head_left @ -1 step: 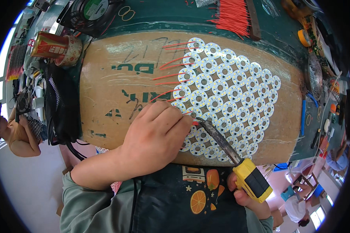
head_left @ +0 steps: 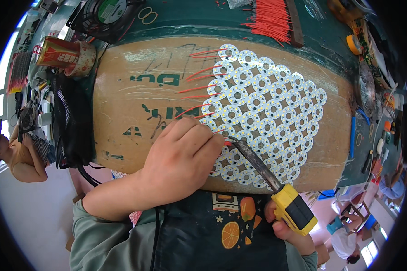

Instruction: The person solders red wires onto circular LED circuit boards using a soldering gun.

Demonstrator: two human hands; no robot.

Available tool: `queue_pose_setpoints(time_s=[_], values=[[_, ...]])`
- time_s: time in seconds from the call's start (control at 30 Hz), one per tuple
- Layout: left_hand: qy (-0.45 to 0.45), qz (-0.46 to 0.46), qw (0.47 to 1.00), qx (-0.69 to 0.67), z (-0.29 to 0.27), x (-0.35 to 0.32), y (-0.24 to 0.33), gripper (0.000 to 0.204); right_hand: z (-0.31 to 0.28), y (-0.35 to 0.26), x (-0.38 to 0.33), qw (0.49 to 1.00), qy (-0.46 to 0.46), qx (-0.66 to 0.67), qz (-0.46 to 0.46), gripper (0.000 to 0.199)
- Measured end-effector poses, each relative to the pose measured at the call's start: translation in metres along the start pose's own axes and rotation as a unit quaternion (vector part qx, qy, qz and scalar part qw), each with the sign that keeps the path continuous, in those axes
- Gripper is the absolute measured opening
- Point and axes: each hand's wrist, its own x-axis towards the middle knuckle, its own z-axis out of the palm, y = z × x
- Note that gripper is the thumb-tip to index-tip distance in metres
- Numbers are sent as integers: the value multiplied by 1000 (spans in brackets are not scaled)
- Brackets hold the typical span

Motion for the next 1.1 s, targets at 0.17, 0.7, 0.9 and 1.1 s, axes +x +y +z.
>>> queue_pose_setpoints(time_s=[0.17,0.7,0.9,1.1], values=[[-3,-8,1000,-4,0,2,1,26,8,-4,5,995,72,42,-55,30],[43,-21,999,22,-21,34,-16,24,5,-38,13,977,92,193,26,34],[30,10,999,40,-11,35,-22,26,8,-44,24,974,84,209,9,36],[17,7,999,38,-8,34,-24,27,5,-39,36,987,52,145,-50,42]])
